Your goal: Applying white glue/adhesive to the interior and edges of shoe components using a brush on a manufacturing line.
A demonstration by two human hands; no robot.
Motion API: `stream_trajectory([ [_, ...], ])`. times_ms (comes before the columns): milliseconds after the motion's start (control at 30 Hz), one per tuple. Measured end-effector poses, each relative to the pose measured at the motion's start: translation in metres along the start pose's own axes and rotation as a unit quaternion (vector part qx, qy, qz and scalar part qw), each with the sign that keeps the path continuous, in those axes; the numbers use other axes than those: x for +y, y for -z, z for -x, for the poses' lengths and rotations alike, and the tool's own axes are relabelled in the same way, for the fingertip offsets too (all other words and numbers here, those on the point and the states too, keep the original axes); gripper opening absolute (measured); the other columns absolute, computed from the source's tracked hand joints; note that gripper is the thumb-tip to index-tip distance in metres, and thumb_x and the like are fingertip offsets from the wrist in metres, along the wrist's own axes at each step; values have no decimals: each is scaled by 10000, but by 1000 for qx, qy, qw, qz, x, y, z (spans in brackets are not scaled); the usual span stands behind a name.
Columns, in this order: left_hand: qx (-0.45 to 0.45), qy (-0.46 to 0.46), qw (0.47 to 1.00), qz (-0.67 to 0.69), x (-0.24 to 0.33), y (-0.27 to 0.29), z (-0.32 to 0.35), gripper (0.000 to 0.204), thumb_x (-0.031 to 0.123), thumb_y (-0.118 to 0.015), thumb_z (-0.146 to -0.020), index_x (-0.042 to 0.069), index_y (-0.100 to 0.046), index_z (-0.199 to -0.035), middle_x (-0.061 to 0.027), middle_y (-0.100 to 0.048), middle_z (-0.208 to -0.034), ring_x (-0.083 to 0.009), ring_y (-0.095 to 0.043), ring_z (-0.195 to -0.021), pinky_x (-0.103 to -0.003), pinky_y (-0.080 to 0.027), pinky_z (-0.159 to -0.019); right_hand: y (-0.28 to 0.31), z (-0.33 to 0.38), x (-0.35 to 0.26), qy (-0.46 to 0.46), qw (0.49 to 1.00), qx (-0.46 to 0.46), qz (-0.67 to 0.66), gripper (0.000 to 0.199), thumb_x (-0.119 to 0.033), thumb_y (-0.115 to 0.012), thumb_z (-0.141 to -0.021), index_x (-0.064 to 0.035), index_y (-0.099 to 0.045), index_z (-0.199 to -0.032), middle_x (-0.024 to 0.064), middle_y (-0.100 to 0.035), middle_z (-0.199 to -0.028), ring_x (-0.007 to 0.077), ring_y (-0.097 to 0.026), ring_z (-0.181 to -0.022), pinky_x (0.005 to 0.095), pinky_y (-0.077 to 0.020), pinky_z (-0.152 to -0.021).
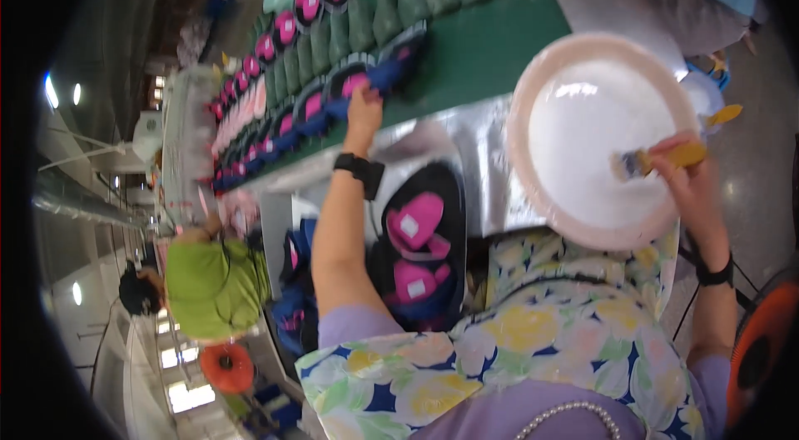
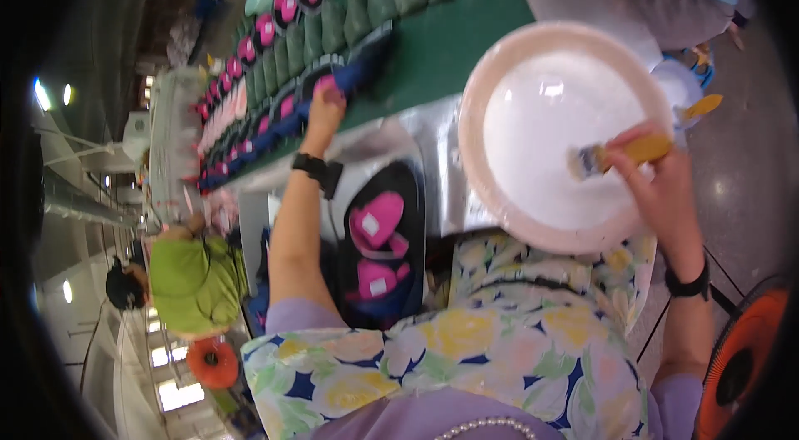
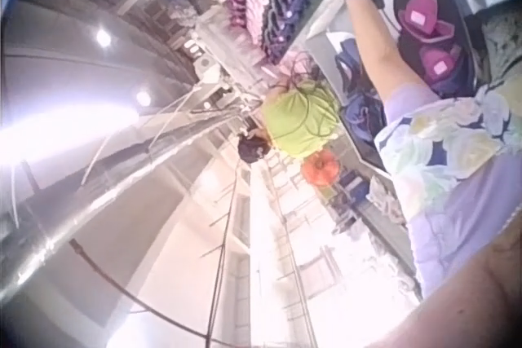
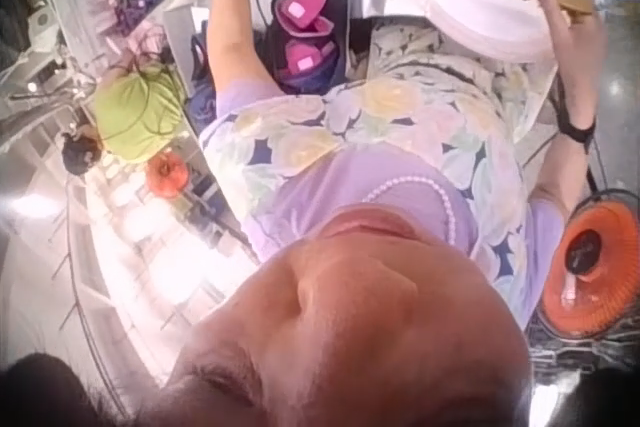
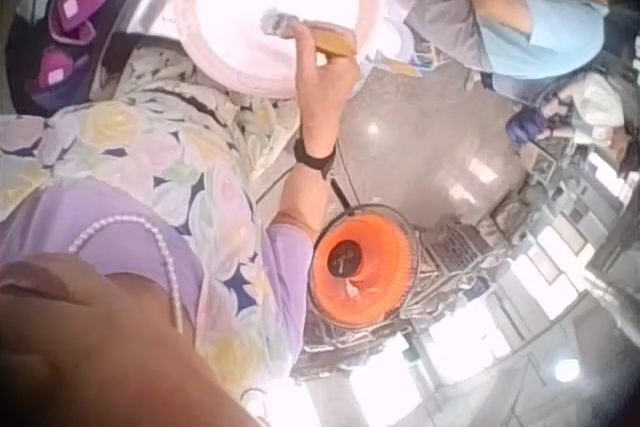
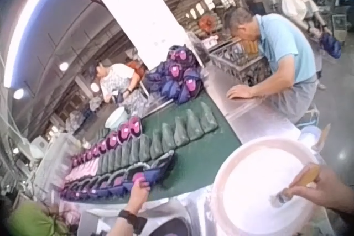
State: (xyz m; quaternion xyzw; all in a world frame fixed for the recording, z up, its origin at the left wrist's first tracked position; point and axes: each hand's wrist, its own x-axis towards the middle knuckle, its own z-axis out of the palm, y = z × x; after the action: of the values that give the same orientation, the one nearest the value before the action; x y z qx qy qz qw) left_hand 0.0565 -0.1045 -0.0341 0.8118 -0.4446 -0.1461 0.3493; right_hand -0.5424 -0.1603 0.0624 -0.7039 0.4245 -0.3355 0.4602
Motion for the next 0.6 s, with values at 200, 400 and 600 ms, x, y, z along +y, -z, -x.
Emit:
stream_trajectory([
  [200, -404, 47, 912, -41, 135, 36, 156, 379, 239, -635, -957, 54, -568, -1282, -62, -673, -1082, -142, -640, -959, -300, -523, -827, 4, -24, 6, -11, 1000, -16, -25, 138, -100, -649, -943, -7, -591, -1026, 27, -627, -945, 81, -623, -813, 217, -487, -726],
  [400, -343, -155, 897, -232, 107, -29, 255, 782, 206, -744, -761, 41, -387, -1437, -264, -636, -1066, -389, -657, -934, -434, -513, -881, -39, -25, -28, 57, 995, -87, 4, 182, -154, -695, -901, 3, -615, -945, 50, -658, -840, 100, -616, -721, 231, -487, -656],
  [600, -225, 153, 930, 245, 122, 59, 197, 562, -103, -529, -785, 86, -587, -1311, 4, -595, -928, -109, -617, -828, -250, -526, -709, -26, -18, -10, 64, 994, -77, 45, 246, -233, -677, -911, 5, -614, -896, 82, -667, -769, 158, -641, -669, 280, -491, -624],
])
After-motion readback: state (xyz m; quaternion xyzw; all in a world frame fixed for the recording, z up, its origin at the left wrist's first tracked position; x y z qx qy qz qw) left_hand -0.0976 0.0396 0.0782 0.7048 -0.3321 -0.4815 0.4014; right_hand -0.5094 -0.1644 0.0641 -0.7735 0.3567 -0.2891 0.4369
